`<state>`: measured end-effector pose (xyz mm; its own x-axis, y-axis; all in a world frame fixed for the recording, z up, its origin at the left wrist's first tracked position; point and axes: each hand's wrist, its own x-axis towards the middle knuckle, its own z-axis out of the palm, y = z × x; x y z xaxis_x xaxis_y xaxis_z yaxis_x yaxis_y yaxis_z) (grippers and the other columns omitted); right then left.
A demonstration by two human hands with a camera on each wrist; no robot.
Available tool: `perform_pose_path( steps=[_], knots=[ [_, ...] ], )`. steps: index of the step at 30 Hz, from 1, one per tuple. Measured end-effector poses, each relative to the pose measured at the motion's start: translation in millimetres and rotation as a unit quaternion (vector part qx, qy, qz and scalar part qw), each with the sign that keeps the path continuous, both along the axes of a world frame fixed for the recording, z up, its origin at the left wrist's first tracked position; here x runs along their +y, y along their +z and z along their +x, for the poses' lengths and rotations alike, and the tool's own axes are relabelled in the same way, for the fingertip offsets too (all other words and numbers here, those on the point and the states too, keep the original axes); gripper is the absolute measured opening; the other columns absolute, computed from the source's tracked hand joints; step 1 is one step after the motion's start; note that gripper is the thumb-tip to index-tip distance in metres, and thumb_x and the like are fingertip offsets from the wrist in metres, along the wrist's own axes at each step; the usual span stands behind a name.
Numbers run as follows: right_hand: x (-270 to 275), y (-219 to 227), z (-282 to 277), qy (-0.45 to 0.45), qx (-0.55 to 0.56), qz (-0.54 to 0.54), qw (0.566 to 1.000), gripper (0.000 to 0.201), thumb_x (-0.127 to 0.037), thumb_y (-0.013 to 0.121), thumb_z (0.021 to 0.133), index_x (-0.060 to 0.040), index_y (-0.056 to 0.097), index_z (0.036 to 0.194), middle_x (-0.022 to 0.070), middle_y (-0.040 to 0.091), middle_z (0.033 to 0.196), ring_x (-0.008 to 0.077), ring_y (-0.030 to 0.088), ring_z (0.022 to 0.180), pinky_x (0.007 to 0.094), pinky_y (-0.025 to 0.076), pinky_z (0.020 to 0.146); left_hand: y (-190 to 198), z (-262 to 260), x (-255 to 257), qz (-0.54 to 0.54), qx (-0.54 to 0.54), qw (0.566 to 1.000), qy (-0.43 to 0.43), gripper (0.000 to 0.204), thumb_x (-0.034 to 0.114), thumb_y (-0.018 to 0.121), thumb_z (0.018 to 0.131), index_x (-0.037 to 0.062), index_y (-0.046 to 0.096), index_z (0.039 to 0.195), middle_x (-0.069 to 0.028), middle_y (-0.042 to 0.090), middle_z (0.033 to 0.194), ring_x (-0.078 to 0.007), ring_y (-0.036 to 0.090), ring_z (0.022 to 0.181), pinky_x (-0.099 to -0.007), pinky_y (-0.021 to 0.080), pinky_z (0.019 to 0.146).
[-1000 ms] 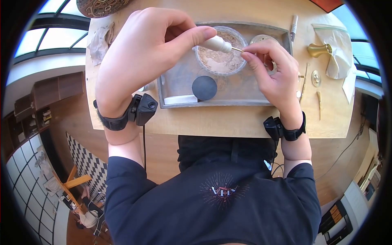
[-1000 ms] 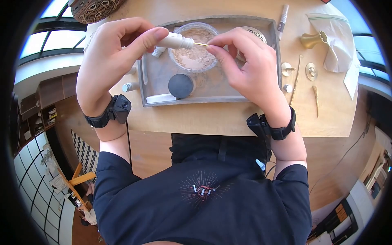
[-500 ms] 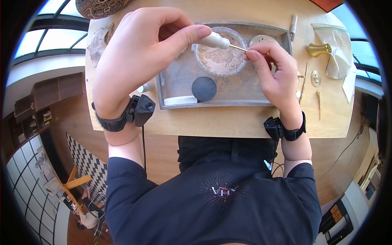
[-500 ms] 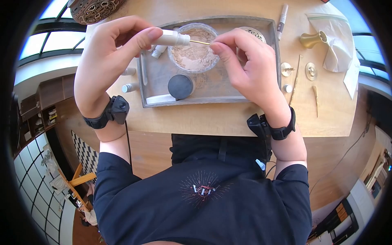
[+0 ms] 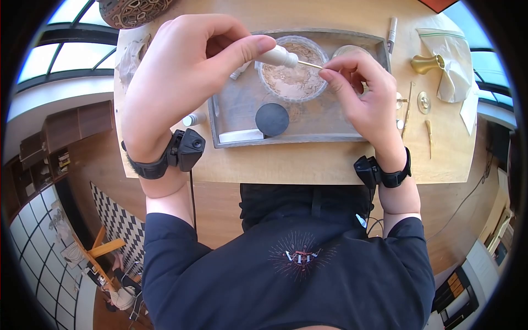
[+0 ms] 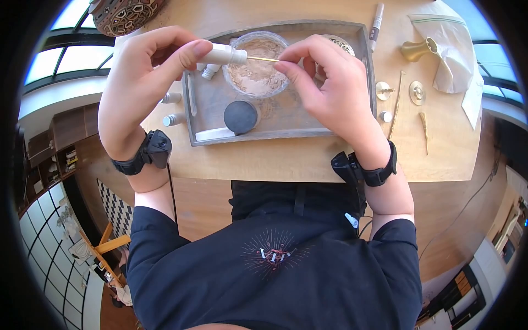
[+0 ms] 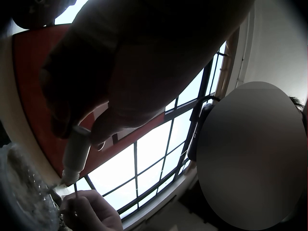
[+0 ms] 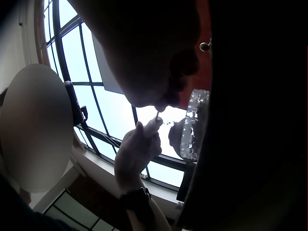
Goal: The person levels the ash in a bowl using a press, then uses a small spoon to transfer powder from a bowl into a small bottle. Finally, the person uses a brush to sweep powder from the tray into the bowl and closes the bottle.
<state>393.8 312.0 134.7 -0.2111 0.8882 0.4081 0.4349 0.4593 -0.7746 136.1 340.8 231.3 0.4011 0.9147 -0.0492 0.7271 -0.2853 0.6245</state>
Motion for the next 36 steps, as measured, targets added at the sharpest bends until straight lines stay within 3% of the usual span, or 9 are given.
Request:
perform_pose_path(
  steps=[15, 33, 36],
  knots=[
    [-1.5, 1.2, 0.6, -0.020, -0.013, 0.007, 1.000, 0.007, -0.007, 0.078, 0.089, -0.0044, 0.073, 0.093, 0.0057, 0.065, 0.078, 0.0159, 0.057, 0.063, 0.0281, 0.046, 0.059, -2.1, -4.2, 1.4, -0.004, 0.005, 1.000, 0.000, 0.028, 0.025, 0.072, 0.101, -0.0025, 0.075, 0.103, -0.0027, 0.071, 0.082, -0.0064, 0.063, 0.077, -0.0217, 0.049, 0.071],
    [2.9, -4.9, 4.0, 0.032, -0.004, 0.039, 0.999, 0.009, -0.005, 0.072, 0.094, -0.0013, 0.064, 0.096, 0.0081, 0.063, 0.079, 0.0224, 0.059, 0.071, 0.0334, 0.048, 0.067, 0.5, -6.3, 0.6, -0.012, 0.001, 1.000, -0.006, 0.030, 0.027, 0.072, 0.101, -0.0020, 0.075, 0.105, -0.0040, 0.072, 0.086, -0.0085, 0.065, 0.079, -0.0227, 0.052, 0.075],
    [-0.5, -2.6, 0.6, 0.017, 0.013, -0.010, 1.000, 0.010, -0.006, 0.070, 0.096, -0.0008, 0.063, 0.099, 0.0099, 0.063, 0.080, 0.0232, 0.059, 0.072, 0.0334, 0.048, 0.068, 0.0, -6.5, 0.5, -0.012, 0.002, 1.000, -0.007, 0.030, 0.027, 0.072, 0.101, -0.0019, 0.075, 0.105, -0.0041, 0.073, 0.086, -0.0088, 0.065, 0.079, -0.0228, 0.052, 0.075]
  ],
)
